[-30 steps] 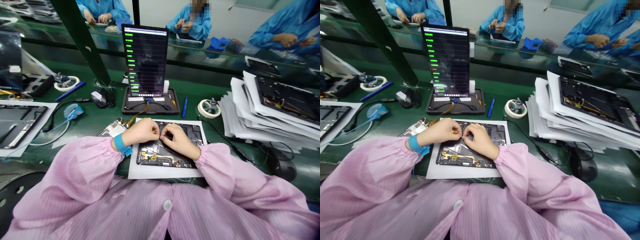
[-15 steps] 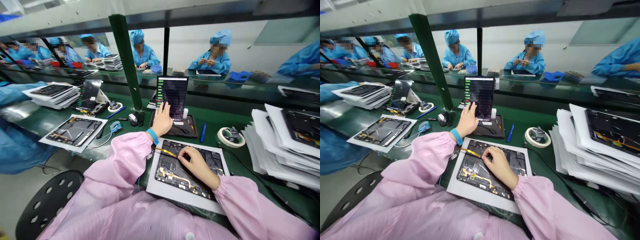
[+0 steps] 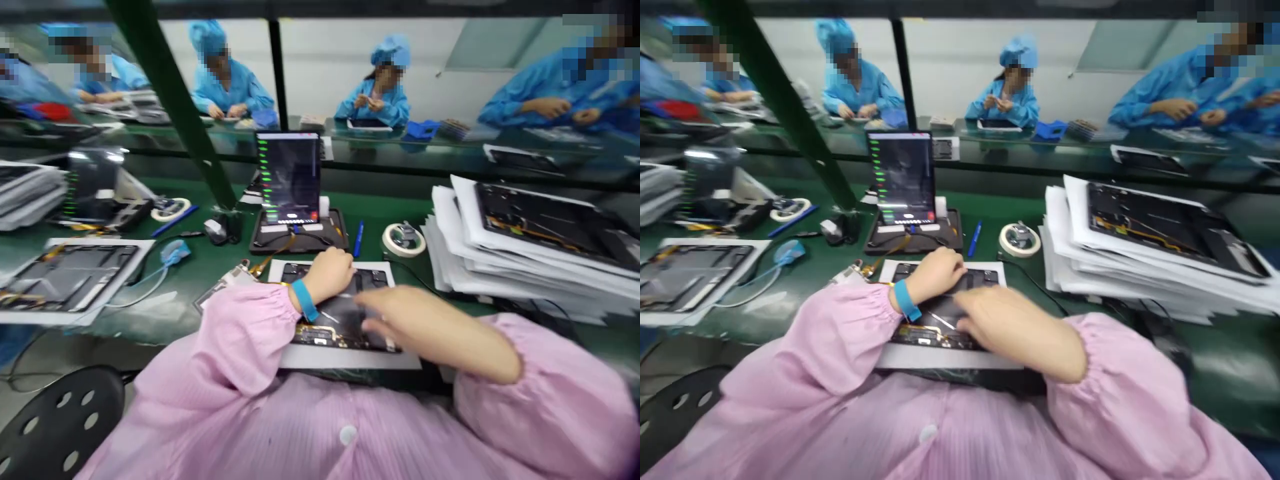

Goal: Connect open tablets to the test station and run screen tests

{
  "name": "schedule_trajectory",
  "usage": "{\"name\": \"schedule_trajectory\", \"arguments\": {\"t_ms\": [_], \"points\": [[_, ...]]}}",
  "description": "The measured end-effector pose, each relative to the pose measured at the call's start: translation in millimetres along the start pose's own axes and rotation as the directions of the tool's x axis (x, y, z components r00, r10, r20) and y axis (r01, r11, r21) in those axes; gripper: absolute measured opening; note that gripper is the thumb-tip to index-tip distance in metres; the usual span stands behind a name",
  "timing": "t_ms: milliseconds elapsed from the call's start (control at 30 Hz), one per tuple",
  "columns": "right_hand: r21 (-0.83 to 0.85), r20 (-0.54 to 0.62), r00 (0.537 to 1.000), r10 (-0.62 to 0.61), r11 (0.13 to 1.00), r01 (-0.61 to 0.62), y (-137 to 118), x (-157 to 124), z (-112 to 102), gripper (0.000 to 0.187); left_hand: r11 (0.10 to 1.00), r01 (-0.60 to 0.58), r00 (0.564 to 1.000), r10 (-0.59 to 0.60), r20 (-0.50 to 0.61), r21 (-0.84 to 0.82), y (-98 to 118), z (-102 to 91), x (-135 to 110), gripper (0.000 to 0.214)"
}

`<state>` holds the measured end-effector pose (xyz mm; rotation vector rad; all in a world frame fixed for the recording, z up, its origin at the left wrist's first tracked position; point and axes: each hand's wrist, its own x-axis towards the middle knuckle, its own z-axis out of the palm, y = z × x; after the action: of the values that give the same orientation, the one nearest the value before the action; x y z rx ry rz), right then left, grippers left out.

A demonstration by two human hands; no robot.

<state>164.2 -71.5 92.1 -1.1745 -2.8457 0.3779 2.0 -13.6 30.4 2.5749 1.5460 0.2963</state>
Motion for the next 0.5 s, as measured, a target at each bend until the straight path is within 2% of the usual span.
{"name": "schedule_trajectory", "arguments": {"t_ms": [67, 100, 167, 233, 300, 367, 433, 500], "points": [[-0.052, -0.075, 0.981, 0.179, 0.982, -0.183, 20, -23, -13, 0.011, 0.999, -0.04, 0.999, 0.041, -0.01, 0.009, -4, 13.9, 3, 0.021], [-0.07, -0.089, 0.964, 0.252, 0.963, -0.259, 32, -34, -13, 0.01, 0.999, -0.048, 0.999, 0.048, -0.006, 0.01, -7, 18.5, 5, 0.022], [-0.072, -0.054, 0.942, 0.33, 0.94, -0.333, 53, -52, 2, 0.01, 0.999, -0.05, 0.999, 0.049, 0.005, 0.009, -10, 23.2, 7, 0.024], [-0.012, -0.005, 0.933, 0.361, 0.932, -0.361, 69, -64, 25, 0.022, 0.998, -0.054, 0.998, 0.054, 0.017, 0.009, -10, 23.6, 7, 0.024], [0.118, -0.028, 0.906, 0.423, 0.901, -0.417, 78, -72, 47, 0.021, 0.998, -0.067, 0.997, 0.066, 0.026, 0.01, -8, 22.4, 5, 0.023], [0.283, -0.105, 0.862, 0.496, 0.846, -0.453, 81, -77, 62, 0.009, 0.996, -0.084, 0.996, 0.084, 0.03, -0.007, -6, 21.9, 3, 0.023], [0.492, -0.124, 0.844, 0.522, 0.771, -0.404, 79, -81, 68, 0.018, 0.994, -0.102, 0.995, 0.102, 0.021, -0.033, -6, 22.8, 2, 0.025], [0.668, -0.062, 0.844, 0.533, 0.651, -0.362, 74, -84, 70, 0.027, 0.991, -0.12, 0.993, 0.121, 0.006, -0.061, -6, 24.8, 1, 0.028]]}}
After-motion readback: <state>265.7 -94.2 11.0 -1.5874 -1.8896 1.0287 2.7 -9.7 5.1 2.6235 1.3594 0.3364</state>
